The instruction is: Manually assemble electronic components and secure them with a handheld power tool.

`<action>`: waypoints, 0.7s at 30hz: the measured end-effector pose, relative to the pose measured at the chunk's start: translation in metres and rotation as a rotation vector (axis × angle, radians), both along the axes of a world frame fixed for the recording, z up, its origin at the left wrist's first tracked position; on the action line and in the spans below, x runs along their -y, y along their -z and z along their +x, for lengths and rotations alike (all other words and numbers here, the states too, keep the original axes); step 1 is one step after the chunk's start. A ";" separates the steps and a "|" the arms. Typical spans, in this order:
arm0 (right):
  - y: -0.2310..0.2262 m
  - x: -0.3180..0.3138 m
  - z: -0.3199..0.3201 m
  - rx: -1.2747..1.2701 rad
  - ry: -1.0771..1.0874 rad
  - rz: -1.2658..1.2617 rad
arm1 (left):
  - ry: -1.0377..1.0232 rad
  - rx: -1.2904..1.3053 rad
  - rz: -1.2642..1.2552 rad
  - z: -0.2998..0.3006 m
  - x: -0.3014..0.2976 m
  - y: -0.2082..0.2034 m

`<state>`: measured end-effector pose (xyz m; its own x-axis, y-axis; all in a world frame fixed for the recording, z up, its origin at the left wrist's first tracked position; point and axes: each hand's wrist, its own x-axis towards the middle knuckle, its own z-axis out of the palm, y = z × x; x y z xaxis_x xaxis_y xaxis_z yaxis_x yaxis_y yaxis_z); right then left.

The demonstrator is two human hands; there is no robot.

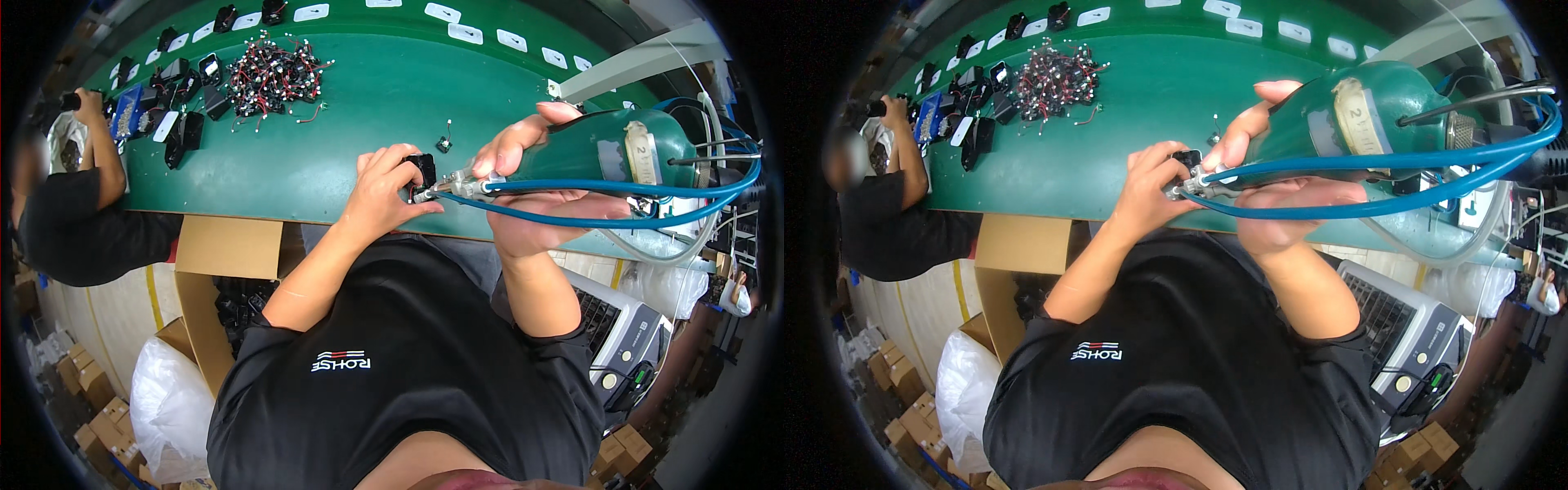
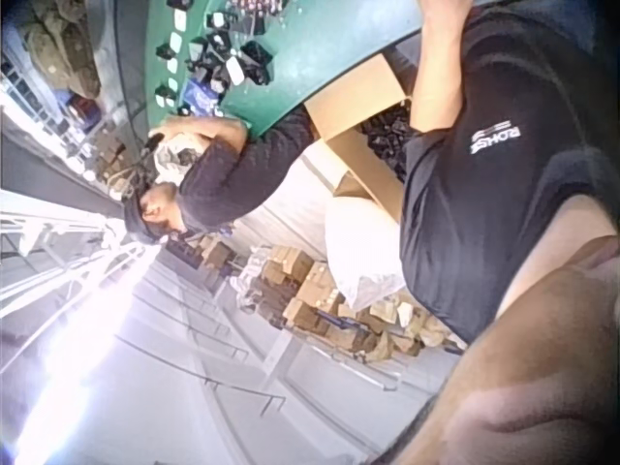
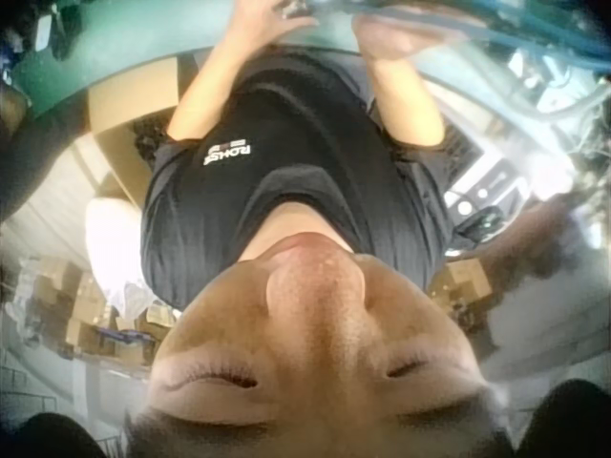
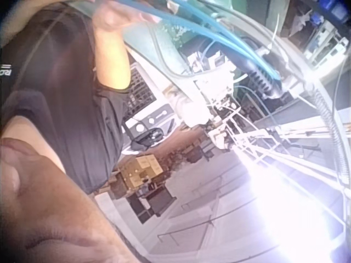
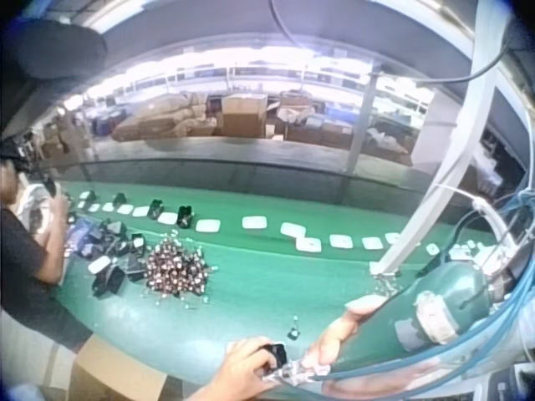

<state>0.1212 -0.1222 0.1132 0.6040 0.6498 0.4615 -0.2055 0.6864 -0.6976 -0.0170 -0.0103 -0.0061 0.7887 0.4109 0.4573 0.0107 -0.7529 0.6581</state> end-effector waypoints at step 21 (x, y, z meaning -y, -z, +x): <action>-0.063 0.006 0.030 0.177 -0.161 0.120 | 0.016 0.054 -0.064 -0.002 -0.002 0.002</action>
